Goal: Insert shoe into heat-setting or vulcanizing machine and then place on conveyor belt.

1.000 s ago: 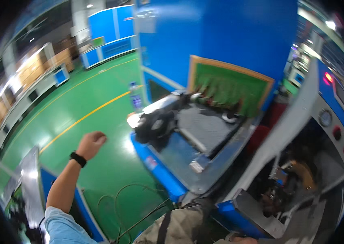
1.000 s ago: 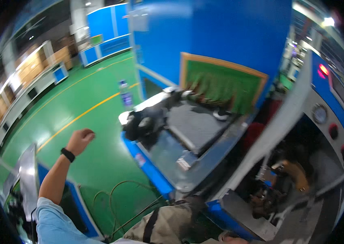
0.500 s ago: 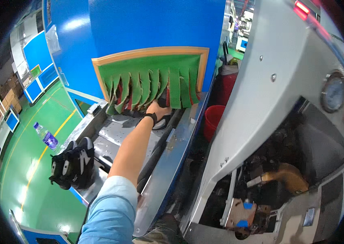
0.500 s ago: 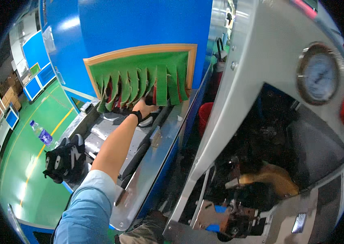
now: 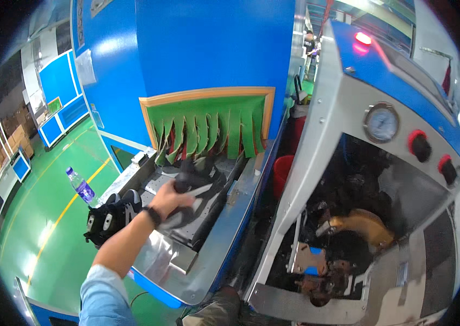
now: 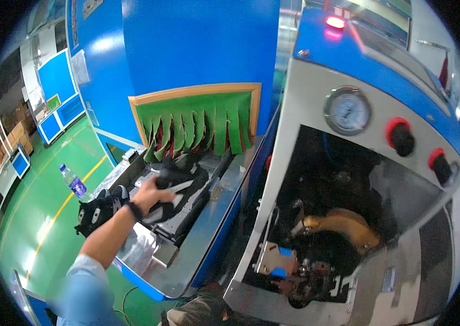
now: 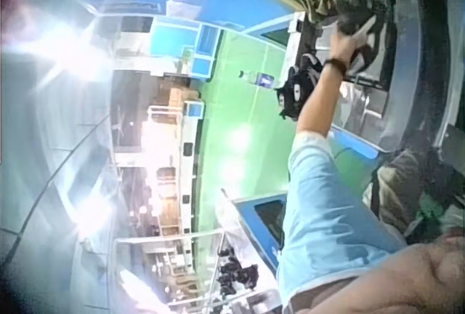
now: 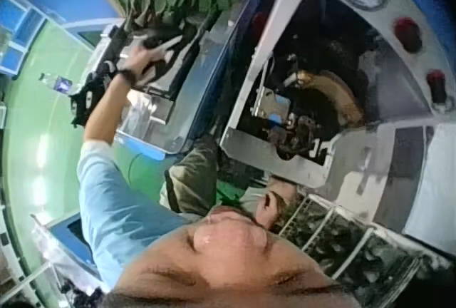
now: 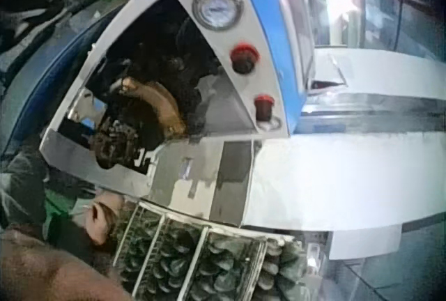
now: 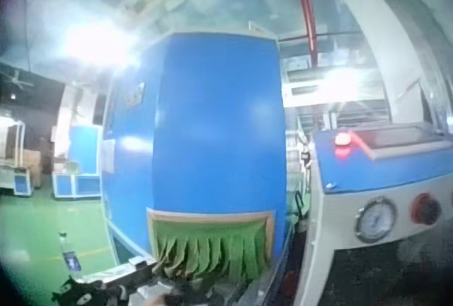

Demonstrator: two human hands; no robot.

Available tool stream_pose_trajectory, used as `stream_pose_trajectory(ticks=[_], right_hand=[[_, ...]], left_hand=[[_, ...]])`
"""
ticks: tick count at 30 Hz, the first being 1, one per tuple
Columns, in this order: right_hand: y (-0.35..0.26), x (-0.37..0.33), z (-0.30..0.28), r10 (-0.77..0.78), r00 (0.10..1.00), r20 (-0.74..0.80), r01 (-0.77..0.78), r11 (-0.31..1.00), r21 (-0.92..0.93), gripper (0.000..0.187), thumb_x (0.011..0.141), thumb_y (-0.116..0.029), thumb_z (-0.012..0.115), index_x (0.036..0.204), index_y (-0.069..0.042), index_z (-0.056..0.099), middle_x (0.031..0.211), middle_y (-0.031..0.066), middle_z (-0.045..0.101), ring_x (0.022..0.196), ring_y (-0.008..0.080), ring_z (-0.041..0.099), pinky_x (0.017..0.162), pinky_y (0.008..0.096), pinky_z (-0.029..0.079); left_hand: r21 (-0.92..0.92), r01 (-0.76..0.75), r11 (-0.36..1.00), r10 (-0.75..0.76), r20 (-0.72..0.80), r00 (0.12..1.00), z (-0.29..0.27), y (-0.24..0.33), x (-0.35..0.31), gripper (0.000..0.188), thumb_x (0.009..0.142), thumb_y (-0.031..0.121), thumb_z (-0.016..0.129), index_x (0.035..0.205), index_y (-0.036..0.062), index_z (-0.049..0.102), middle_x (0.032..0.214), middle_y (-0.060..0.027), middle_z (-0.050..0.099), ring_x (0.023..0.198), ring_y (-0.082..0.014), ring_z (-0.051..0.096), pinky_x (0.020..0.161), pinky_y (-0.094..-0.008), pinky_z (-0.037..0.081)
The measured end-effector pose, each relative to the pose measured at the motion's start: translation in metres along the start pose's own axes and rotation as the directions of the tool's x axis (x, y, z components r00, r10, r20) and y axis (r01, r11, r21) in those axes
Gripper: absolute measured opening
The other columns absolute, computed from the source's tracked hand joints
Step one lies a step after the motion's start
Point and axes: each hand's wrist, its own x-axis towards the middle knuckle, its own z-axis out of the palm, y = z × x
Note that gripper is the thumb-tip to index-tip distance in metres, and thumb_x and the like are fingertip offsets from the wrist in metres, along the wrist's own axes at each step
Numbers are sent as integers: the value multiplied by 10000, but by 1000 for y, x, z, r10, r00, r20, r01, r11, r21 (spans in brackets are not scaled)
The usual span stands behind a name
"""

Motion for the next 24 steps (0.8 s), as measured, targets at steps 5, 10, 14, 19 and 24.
stream_pose_trajectory(ticks=[5,10,14,19,24], right_hand=[[-47,-4,0,-12,922,388,-258,727,636,498,956,-189,662,1413,-63,510,1097,139,682,955,288,665,844,444,553],[-120,-18,-5,-310,896,319,-153,458,875,805,919,-179,699,1556,-65,219,1345,149,508,1145,296,554,994,448,445],[-131,-33,-26,-344,916,207,-44,425,904,915,871,-179,747,1565,-55,163,1410,148,425,1217,300,479,1061,428,368],[-115,-58,-59,-227,967,120,46,612,790,917,813,-172,781,1527,-39,220,1397,137,410,1209,283,449,1050,406,352],[-79,-75,-52,-334,882,-332,400,904,154,1060,695,-377,871,1450,137,333,1429,353,419,1252,459,507,1036,528,413]], left_hand=[[-451,79,889,2,177,984,5,9,-172,728,673,52,804,1327,-22,492,1228,-112,610,1118,-204,596,966,-351,479],[-297,395,869,-116,654,747,83,-33,-303,733,707,181,883,1310,-9,509,1201,-84,622,1119,-183,576,1005,-332,461],[-252,520,816,-109,816,567,155,-51,-368,688,827,285,813,1343,-46,500,1306,-75,599,1144,-153,573,1054,-329,429],[-358,445,821,-119,655,746,205,-34,-397,625,898,269,715,1365,-44,441,1312,-68,575,1175,-178,549,1067,-325,407],[321,-511,797,337,466,818,206,-11,-393,455,847,408,642,985,-20,570,789,-220,600,755,-419,617,662,-477,495]])
